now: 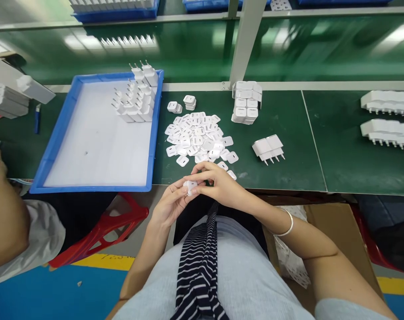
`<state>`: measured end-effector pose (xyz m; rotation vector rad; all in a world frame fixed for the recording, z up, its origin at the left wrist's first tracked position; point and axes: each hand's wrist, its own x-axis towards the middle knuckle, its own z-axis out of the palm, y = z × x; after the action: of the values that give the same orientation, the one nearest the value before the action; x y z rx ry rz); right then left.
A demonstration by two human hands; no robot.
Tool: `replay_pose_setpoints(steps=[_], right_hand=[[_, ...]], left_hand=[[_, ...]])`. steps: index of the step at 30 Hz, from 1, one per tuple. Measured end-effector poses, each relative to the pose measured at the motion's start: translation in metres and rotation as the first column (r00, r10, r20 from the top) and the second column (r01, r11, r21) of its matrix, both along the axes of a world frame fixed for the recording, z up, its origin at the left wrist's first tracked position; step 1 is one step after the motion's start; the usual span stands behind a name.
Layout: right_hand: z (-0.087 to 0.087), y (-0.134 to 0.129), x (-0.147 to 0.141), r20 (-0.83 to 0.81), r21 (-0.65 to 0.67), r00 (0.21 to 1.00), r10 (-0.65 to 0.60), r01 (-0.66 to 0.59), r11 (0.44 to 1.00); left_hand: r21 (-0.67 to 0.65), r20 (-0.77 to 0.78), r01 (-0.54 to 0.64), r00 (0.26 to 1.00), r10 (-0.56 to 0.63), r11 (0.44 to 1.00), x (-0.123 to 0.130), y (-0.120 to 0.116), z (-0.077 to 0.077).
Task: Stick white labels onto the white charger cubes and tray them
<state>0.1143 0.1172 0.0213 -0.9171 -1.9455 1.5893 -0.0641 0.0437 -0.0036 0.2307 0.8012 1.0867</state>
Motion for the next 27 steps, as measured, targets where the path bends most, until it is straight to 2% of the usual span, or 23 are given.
replay_pose_setpoints(steps=[2, 4, 9, 10, 11, 13, 15, 16, 18, 21, 24, 27], right_hand=[[-0.004, -0.003, 0.000, 0.000, -0.013, 0.999, -0.034, 0.034, 0.999], [-0.005, -0.003, 0.000, -0.003, -0.008, 1.000, -0.015, 0.015, 1.000], [0.001, 0.017, -0.001, 0.016, 0.040, 0.971, 0.240, -0.240, 0.970], [0.003, 0.026, -0.001, 0.032, 0.040, 0.970, 0.242, -0.243, 0.969], [0.003, 0.036, -0.002, 0.065, 0.059, 0.980, 0.190, -0.194, 0.979], [0.003, 0.059, -0.004, 0.172, 0.190, 0.984, -0.051, 0.017, 0.982], [0.002, 0.080, -0.007, 0.281, 0.374, 0.920, -0.273, 0.157, 0.914], [0.001, 0.088, -0.010, 0.334, 0.430, 0.889, -0.314, 0.153, 0.890], [-0.002, 0.098, -0.015, 0.426, 0.452, 0.855, -0.295, 0.082, 0.888], [-0.005, 0.105, -0.021, 0.487, 0.448, 0.844, -0.223, -0.022, 0.894], [-0.007, 0.108, -0.018, 0.474, 0.471, 0.862, -0.179, -0.076, 0.879], [0.000, 0.105, -0.010, 0.389, 0.496, 0.914, -0.113, -0.104, 0.862]], left_hand=[[0.001, -0.005, 0.000, 1.000, 0.000, 1.000, 0.001, 0.000, -0.001], [-0.003, -0.002, 0.041, 0.999, -0.041, 0.999, -0.001, -0.001, -0.002], [0.016, -0.038, 0.194, 0.980, -0.193, 0.981, -0.014, -0.002, -0.002], [0.023, -0.053, 0.199, 0.979, -0.198, 0.980, -0.015, -0.002, -0.002], [0.029, -0.064, 0.190, 0.980, -0.187, 0.981, -0.016, -0.002, -0.001], [0.029, -0.069, 0.137, 0.988, -0.135, 0.990, -0.015, -0.003, 0.000], [0.015, -0.065, 0.078, 0.995, -0.077, 0.997, -0.013, -0.004, 0.000], [0.009, -0.066, 0.060, 0.996, -0.059, 0.998, -0.012, -0.005, 0.000], [0.006, -0.082, 0.048, 0.996, -0.047, 0.999, -0.011, -0.006, -0.001], [-0.017, -0.116, 0.057, 0.991, -0.059, 0.998, -0.012, -0.007, -0.003], [-0.073, -0.124, 0.047, 0.991, -0.055, 0.996, -0.012, -0.006, -0.002], [-0.088, -0.063, 0.016, 0.998, -0.021, 0.996, -0.011, -0.003, 0.001]])
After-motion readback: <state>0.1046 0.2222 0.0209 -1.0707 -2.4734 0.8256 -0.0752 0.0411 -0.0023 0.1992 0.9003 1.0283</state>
